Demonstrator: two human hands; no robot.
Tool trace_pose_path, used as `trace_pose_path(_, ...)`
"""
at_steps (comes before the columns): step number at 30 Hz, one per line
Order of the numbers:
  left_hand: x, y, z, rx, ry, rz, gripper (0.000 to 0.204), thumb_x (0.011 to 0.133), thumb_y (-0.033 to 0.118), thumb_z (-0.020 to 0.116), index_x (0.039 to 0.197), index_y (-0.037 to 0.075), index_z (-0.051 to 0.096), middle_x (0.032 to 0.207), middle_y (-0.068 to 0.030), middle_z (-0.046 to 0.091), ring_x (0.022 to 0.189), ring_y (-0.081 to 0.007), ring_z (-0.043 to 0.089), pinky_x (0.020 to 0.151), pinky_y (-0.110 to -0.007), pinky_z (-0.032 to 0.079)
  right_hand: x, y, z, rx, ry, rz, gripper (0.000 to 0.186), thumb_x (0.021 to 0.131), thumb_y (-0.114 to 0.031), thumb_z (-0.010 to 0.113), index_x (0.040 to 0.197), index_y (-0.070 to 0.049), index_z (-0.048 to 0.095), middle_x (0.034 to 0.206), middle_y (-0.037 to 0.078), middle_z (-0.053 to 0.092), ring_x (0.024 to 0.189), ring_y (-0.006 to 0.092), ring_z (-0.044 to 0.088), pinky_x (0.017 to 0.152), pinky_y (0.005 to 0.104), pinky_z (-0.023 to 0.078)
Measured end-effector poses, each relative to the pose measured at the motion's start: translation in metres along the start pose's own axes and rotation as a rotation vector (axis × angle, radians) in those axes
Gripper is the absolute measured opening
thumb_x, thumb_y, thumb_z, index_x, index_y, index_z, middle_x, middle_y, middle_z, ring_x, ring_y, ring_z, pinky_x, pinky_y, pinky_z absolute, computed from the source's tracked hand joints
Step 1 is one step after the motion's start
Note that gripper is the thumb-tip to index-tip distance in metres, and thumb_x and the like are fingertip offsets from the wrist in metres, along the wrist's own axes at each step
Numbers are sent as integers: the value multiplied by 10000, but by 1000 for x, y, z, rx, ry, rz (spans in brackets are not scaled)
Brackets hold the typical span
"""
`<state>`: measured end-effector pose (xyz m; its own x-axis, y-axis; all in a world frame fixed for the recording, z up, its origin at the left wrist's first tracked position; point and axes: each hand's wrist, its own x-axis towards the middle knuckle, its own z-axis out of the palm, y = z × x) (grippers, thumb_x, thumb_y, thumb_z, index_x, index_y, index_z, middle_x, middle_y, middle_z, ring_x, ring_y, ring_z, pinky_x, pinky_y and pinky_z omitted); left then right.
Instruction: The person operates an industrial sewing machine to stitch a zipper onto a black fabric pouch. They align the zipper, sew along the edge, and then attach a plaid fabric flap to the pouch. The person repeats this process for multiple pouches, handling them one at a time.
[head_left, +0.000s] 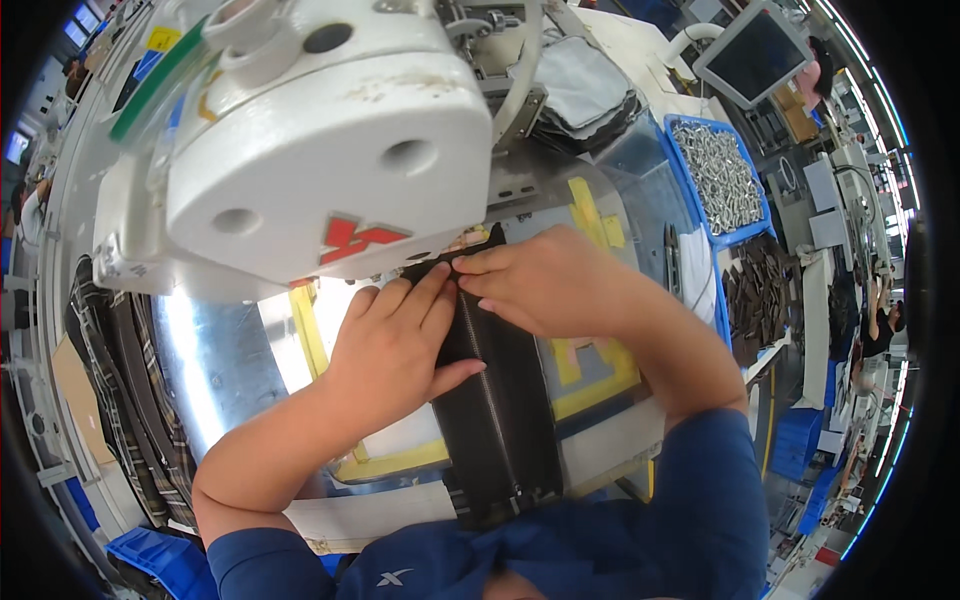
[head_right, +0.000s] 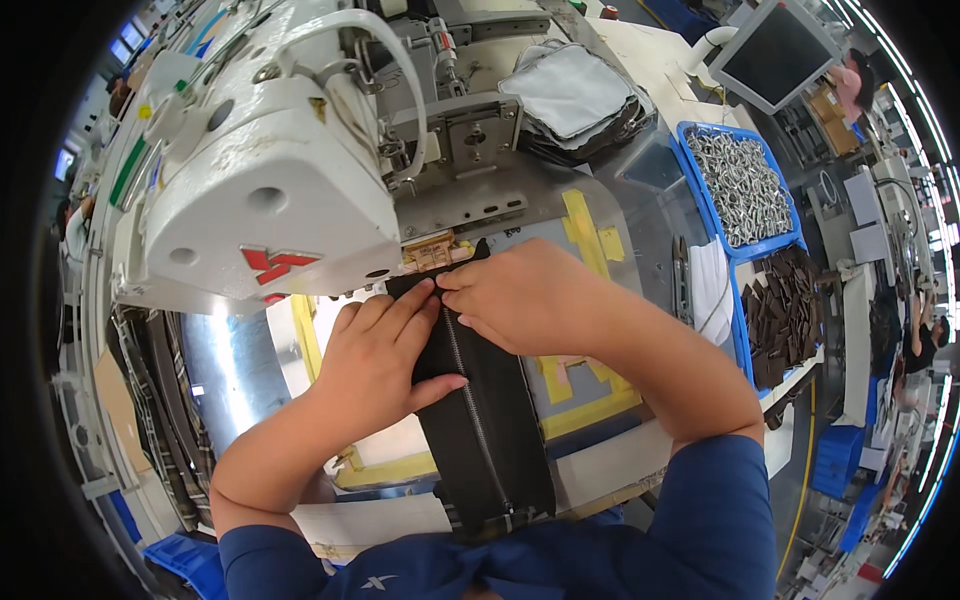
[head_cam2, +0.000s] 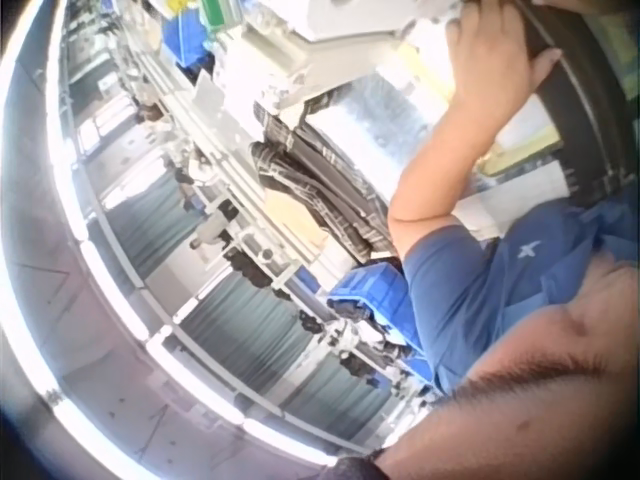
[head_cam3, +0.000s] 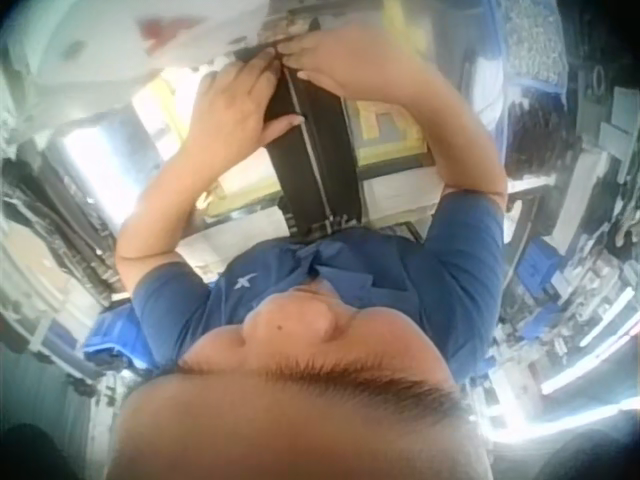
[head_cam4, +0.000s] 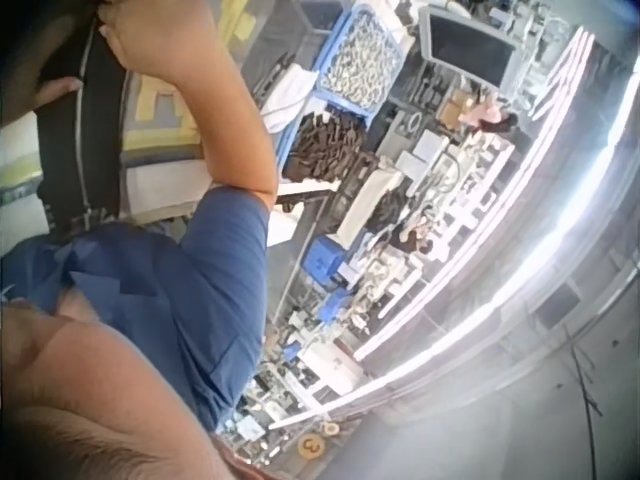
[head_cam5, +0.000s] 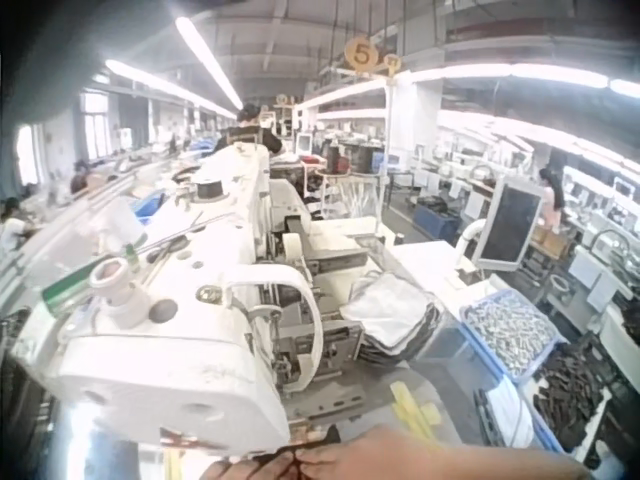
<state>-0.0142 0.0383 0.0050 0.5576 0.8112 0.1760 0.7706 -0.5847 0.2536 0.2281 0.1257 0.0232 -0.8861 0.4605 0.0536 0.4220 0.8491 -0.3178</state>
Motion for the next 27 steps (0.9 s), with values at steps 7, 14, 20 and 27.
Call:
trace_pose_path(7,-3,1,0,90,-11,-27,860,797,644,800,1298,-43,671,1417,-163,654,1099,-284,631,931,-416,481,13,-13,7,-71,37,18,262,960,-243,682,1124,-68,790,1256,27,768,1009,203,755,759,378,609)
trace_pose_path(14,-9,-8,-4,36,-46,-105,893,749,668,820,1238,-65,676,1345,-188,667,1116,-305,671,945,-414,505,30,-21,30,-134,171,-13,233,958,-239,686,1078,-62,779,1179,19,771,878,188,749,619,362,585)
trace_pose_path(20,-7,-9,-7,-3,-59,-114,884,738,663,827,1207,-71,679,1304,-189,679,1107,-310,685,947,-400,515,30,-19,32,-123,171,-14,234,956,-237,685,1072,-56,779,1159,30,772,846,187,752,618,369,593)
trace_pose_path(27,-4,-11,-12,-14,-63,-122,842,724,650,847,1154,-57,693,1129,-154,690,982,-295,685,875,-395,505,31,-21,32,-111,150,-22,266,924,-207,703,1143,-67,759,1155,24,762,829,192,749,609,362,593)
